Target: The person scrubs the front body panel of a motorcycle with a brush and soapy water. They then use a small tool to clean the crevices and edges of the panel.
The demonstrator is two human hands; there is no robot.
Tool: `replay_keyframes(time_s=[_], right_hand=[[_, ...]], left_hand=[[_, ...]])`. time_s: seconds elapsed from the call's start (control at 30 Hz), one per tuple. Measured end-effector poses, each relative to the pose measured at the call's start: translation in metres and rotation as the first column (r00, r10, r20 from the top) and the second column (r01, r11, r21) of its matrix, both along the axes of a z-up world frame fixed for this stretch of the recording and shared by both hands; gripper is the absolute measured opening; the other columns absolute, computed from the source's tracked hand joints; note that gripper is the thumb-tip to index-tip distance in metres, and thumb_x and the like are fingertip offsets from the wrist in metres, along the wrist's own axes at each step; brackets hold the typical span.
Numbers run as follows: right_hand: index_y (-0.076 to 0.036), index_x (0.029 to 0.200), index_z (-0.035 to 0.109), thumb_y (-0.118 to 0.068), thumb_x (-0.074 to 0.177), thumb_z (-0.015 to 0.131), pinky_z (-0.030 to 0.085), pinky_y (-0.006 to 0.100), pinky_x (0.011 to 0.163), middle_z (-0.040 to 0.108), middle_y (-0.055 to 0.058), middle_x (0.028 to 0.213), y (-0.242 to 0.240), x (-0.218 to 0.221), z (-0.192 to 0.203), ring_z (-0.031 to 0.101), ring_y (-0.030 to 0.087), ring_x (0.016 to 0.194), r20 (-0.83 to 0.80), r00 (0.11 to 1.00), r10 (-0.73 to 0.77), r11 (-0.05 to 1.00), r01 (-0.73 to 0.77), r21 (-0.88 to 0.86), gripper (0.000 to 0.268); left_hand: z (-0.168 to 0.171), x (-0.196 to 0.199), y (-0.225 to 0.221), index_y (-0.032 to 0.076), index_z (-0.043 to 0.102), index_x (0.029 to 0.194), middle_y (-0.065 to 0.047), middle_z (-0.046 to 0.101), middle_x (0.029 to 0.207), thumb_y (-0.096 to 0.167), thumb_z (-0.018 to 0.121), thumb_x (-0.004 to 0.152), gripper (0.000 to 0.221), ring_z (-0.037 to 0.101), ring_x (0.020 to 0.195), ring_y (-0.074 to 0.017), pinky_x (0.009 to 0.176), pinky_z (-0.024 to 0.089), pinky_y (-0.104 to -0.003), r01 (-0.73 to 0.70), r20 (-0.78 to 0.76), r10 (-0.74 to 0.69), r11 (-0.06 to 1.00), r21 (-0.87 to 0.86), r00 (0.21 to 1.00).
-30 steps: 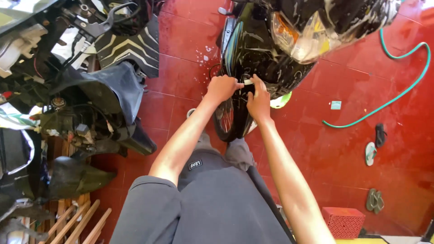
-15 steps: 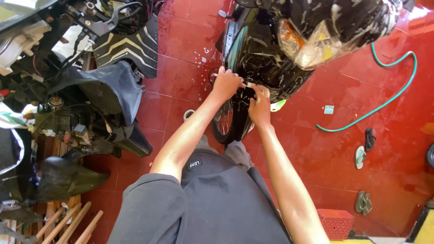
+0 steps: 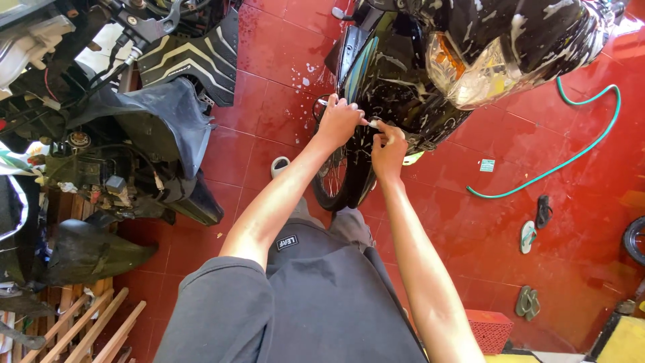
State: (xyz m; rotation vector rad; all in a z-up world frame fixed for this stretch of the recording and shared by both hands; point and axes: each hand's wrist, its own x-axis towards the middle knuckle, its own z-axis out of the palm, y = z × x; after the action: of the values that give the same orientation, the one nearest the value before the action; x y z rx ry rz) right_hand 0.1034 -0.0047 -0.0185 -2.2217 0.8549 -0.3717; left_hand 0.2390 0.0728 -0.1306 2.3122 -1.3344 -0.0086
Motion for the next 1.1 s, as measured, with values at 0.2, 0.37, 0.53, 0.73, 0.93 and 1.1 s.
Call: replay_keyframes(time_s=[0.2,0.37,0.53,0.73,0.93,1.1], right_hand=[[-0.015,0.105,0.082,-0.014,0.085,0.081,0.06,0.039,0.081,0.072,0.007,0.089,-0.01,0.005,-0.002,0.073,0.03,0.084,-0.172,0.975,-0.142,0.974,0.106,-0.202,0.02],[-0.014,0.096,0.082,-0.015,0.084,0.083,0.058,0.042,0.079,0.075,0.009,0.083,-0.017,0.008,-0.013,0.074,0.033,0.083,-0.17,0.971,-0.169,0.963,0.126,-0.238,0.012],[-0.011,0.091,0.082,-0.016,0.088,0.079,0.056,0.046,0.082,0.075,0.014,0.083,-0.01,0.006,-0.007,0.072,0.037,0.086,-0.176,0.961,-0.215,0.967,0.185,-0.173,0.006],[-0.008,0.09,0.081,-0.007,0.081,0.081,0.057,0.046,0.077,0.077,0.013,0.08,0.001,0.021,0.012,0.073,0.039,0.081,-0.136,0.967,-0.217,0.972,0.201,-0.121,0.009],[-0.011,0.088,0.079,-0.007,0.08,0.082,0.057,0.043,0.071,0.075,0.01,0.072,-0.002,0.02,0.01,0.074,0.034,0.074,-0.144,0.955,-0.258,0.962,0.24,-0.13,0.01],[-0.006,0.088,0.076,-0.006,0.082,0.085,0.056,0.047,0.066,0.072,0.015,0.073,-0.004,0.021,0.017,0.071,0.04,0.072,-0.087,0.973,-0.213,0.972,0.202,-0.116,0.01]], left_hand=[[0.021,-0.011,-0.007,0.021,0.07,0.098,-0.003,0.066,0.077,0.041,0.065,0.092,0.022,0.065,0.074,-0.0277,0.076,0.044,-0.045,-0.031,0.025,0.03,0.999,0.03,0.999],[0.017,-0.004,-0.013,0.024,0.071,0.1,-0.002,0.068,0.077,0.044,0.066,0.09,0.023,0.066,0.074,-0.0264,0.077,0.044,-0.046,-0.015,0.05,0.011,0.997,0.079,0.999],[0.058,0.007,0.003,0.027,0.073,0.088,0.002,0.069,0.076,0.036,0.072,0.09,0.009,0.067,0.077,-0.0214,0.073,0.048,-0.044,0.069,0.064,-0.075,0.994,0.088,0.995],[0.025,0.01,-0.003,0.031,0.069,0.106,0.006,0.065,0.086,0.047,0.07,0.088,0.024,0.067,0.081,-0.0181,0.075,0.05,-0.038,0.095,0.043,-0.101,0.988,0.122,0.994],[0.038,0.001,-0.006,0.032,0.068,0.107,0.007,0.064,0.095,0.055,0.073,0.08,0.036,0.065,0.086,-0.0187,0.083,0.042,-0.043,0.109,-0.035,-0.105,0.989,0.105,0.994],[0.043,-0.003,-0.007,0.031,0.069,0.103,0.006,0.064,0.089,0.04,0.072,0.088,0.019,0.064,0.084,-0.0187,0.082,0.037,-0.044,0.045,-0.097,-0.036,0.994,0.102,0.995]])
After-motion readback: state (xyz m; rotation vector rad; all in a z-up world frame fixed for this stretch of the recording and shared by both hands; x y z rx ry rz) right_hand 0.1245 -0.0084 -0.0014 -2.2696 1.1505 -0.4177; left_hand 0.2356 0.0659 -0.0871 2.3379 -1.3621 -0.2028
